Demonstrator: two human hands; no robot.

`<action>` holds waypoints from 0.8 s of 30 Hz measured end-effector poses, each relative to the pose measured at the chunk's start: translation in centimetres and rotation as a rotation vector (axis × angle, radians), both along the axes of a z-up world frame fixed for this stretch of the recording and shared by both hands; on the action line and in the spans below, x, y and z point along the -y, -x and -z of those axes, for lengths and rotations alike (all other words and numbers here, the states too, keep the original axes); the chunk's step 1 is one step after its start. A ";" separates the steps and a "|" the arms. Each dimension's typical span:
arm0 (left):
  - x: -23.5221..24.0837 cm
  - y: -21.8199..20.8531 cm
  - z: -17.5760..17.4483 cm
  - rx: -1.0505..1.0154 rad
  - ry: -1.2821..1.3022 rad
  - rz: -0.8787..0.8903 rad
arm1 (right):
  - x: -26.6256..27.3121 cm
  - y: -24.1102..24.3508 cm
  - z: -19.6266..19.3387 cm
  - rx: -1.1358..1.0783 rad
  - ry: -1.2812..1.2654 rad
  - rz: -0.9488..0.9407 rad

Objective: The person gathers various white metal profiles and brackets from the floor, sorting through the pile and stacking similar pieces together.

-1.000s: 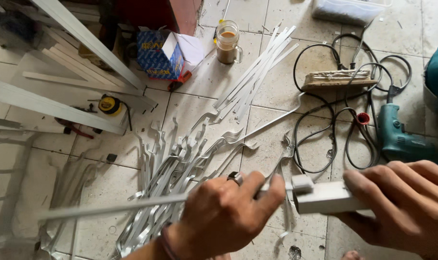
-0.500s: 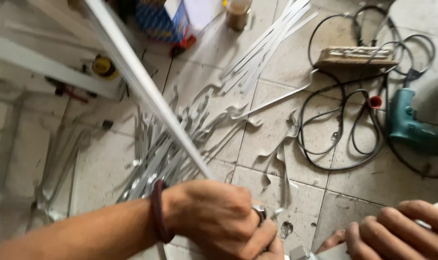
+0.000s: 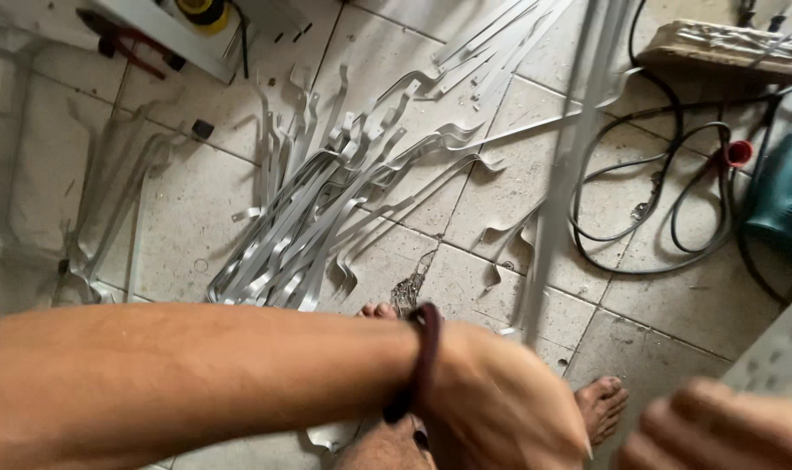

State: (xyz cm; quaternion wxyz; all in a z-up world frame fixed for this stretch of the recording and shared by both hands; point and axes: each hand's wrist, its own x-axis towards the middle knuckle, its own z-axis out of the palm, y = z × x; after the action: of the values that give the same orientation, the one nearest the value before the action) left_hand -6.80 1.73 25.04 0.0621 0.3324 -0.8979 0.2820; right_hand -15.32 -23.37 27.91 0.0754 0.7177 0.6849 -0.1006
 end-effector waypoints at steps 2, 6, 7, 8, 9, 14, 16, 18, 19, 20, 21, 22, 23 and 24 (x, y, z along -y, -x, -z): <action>-1.9 -2.8 0.7 -0.655 0.001 -0.328 | -2.5 -6.3 -3.7 0.155 -0.349 0.156; -2.5 -5.8 -3.0 -0.460 0.124 -0.590 | 2.7 -6.5 -1.5 0.333 -0.218 0.587; -2.3 -6.0 -3.7 -0.413 0.127 -0.601 | 3.7 -6.5 -1.0 0.306 -0.012 0.603; -2.3 -6.2 -4.4 -0.366 0.131 -0.612 | 4.6 -6.5 -0.4 0.277 0.194 0.620; -2.1 -6.3 -4.7 -0.342 0.132 -0.606 | 4.5 -5.3 0.0 0.297 0.183 0.628; -1.2 -7.3 -5.3 -0.378 0.186 -0.858 | 2.0 -1.1 -0.2 0.174 -0.147 1.057; -1.0 -7.1 -5.0 -0.399 0.147 -0.870 | 1.3 -0.9 -0.9 0.219 -0.170 1.085; -0.8 -7.0 -5.0 -0.405 0.117 -0.898 | 1.0 -1.2 -1.2 0.275 -0.203 1.094; -0.7 -6.9 -5.0 -0.407 0.094 -0.901 | 0.8 -1.1 -1.2 0.292 -0.189 1.109; -0.6 -6.8 -5.0 -0.410 0.071 -0.904 | 0.7 -1.1 -1.2 0.310 -0.175 1.124; -0.5 -6.7 -5.1 -0.408 0.063 -0.902 | 0.3 -1.1 -1.4 0.305 -0.180 1.129; -0.4 -6.6 -5.2 -0.388 0.053 -0.931 | 0.0 -1.2 -1.6 0.318 -0.203 1.135; -0.2 -6.5 -5.3 -0.367 0.050 -0.961 | -0.2 -1.3 -1.8 0.337 -0.223 1.136; -0.1 -6.6 -5.2 -0.365 0.048 -0.961 | -0.3 -1.3 -1.8 0.337 -0.226 1.137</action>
State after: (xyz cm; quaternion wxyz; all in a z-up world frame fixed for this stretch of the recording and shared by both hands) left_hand -0.22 1.85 30.26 0.0888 0.7497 -0.6116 0.2368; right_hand -14.00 -23.06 29.67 0.0405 0.9810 0.1789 0.0633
